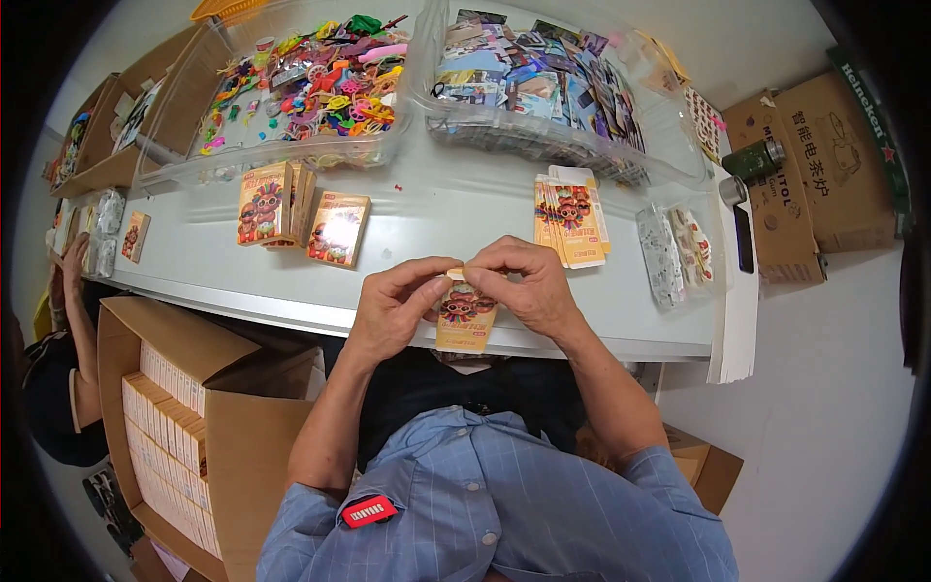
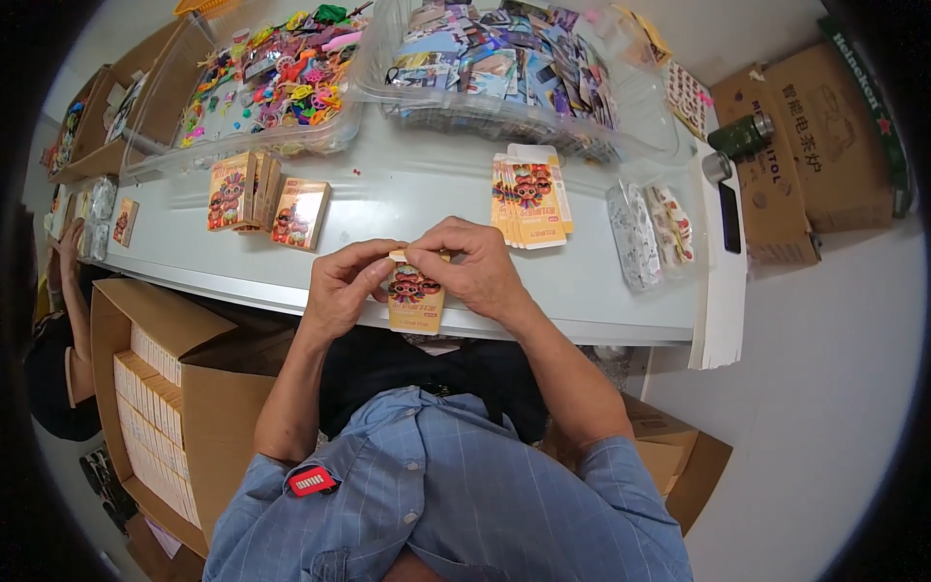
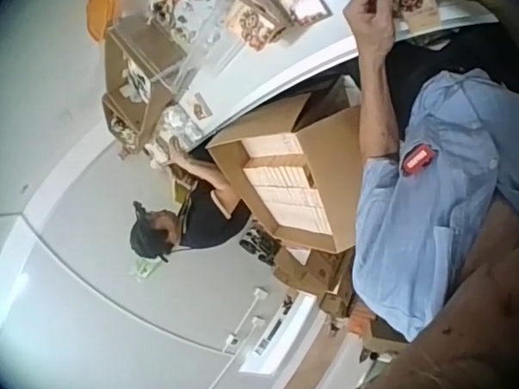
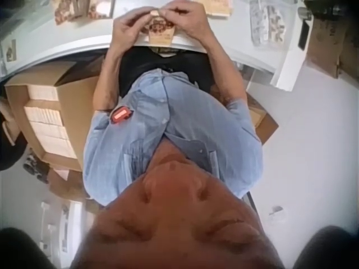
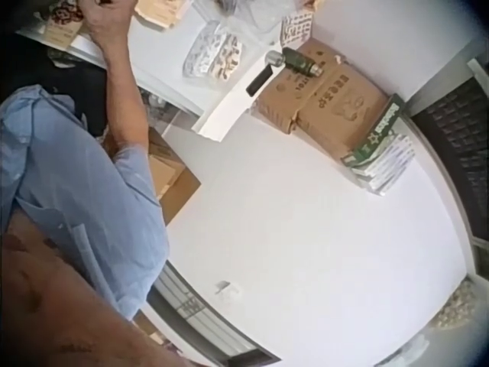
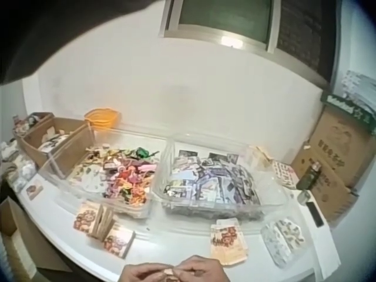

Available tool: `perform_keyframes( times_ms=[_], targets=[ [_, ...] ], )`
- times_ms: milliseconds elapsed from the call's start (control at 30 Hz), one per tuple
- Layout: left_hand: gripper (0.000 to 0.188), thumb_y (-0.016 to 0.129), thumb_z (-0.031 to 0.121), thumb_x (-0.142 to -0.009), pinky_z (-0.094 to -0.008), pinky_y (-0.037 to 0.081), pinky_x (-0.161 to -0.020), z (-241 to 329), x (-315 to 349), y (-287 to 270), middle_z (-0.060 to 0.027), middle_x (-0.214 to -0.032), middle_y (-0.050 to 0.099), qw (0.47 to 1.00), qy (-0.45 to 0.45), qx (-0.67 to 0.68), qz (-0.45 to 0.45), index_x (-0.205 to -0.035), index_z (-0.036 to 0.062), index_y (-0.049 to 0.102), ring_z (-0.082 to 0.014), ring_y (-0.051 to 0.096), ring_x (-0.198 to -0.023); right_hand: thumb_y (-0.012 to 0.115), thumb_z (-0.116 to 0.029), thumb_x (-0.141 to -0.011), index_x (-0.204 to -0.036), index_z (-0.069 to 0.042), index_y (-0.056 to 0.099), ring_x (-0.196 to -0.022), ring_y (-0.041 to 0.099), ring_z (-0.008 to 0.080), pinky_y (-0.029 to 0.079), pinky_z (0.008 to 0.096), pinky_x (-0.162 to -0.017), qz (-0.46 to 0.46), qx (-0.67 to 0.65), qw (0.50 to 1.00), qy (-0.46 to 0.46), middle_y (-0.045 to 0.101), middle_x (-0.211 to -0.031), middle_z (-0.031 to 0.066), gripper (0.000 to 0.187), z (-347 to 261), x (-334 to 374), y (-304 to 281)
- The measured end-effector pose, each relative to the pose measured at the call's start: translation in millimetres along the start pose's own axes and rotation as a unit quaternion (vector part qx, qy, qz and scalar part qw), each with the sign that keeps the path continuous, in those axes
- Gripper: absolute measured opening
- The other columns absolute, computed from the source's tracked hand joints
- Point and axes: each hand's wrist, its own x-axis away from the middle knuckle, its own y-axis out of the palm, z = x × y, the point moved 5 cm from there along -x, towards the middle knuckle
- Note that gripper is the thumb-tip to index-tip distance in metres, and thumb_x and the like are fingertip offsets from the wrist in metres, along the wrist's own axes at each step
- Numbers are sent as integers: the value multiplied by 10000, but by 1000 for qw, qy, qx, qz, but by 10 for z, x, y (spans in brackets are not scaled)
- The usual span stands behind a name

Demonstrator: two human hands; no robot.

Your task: Assembling and packing small toy or snack boxes with various items and then placing the finished boxes into a larger shipping carton.

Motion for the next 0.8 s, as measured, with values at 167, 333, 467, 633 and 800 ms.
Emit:
perform_keyframes(
  times_ms=[167, 333, 467, 633, 800],
  targets=[
    [245, 634, 104, -1001, -218, 577, -641, 9, -8, 22, -73, -1075, 737, 1000, 12, -2, 5, -1223, 16, 688, -96, 683, -906, 734, -33, -877, -947, 1, 765, -784, 632, 105, 504, 252, -693, 12, 2, 1000, -24, 690, -893, 67, 84, 29, 22, 18],
    [223, 631, 119, -1009, -226, 572, -636, 6, 8, 14, -51, -1034, 721, 1000, 19, -10, 14, -1199, 25, 699, -81, 671, -877, 738, -8, -859, -921, 0, 758, -778, 637, 110, 507, 257, -682, 13, 50, 996, -75, 694, -872, 73, 66, -20, 17, 37],
    [272, 662, 91, -980, -244, 561, -733, -33, 30, 69, -68, -1049, 722, 999, 16, -13, 37, -1242, 18, 670, -98, 671, -909, 741, -7, -856, -924, -5, 759, -751, 636, 112, 504, 257, -660, 20, 54, 994, -93, 693, -858, 75, 70, -24, 14, 9],
    [478, 724, 66, -933, -284, 543, -887, -61, 132, 150, -133, -1179, 712, 995, 54, -64, 61, -1376, 3, 558, -151, 673, -1034, 743, -104, -856, -900, -14, 772, -711, 685, 158, 540, 300, -657, -38, 87, 995, -39, 726, -817, 94, 104, -117, -98, -59],
    [671, 783, 29, -874, -320, 544, -955, -267, 143, 125, -196, -1296, 661, 994, 70, 43, 72, -1449, -47, 444, -195, 660, -1110, 750, -140, -840, -903, -27, 782, -685, 694, 174, 548, 301, -635, -115, 144, 982, -47, 733, -793, 104, 133, -285, -264, -48]
  ],
)
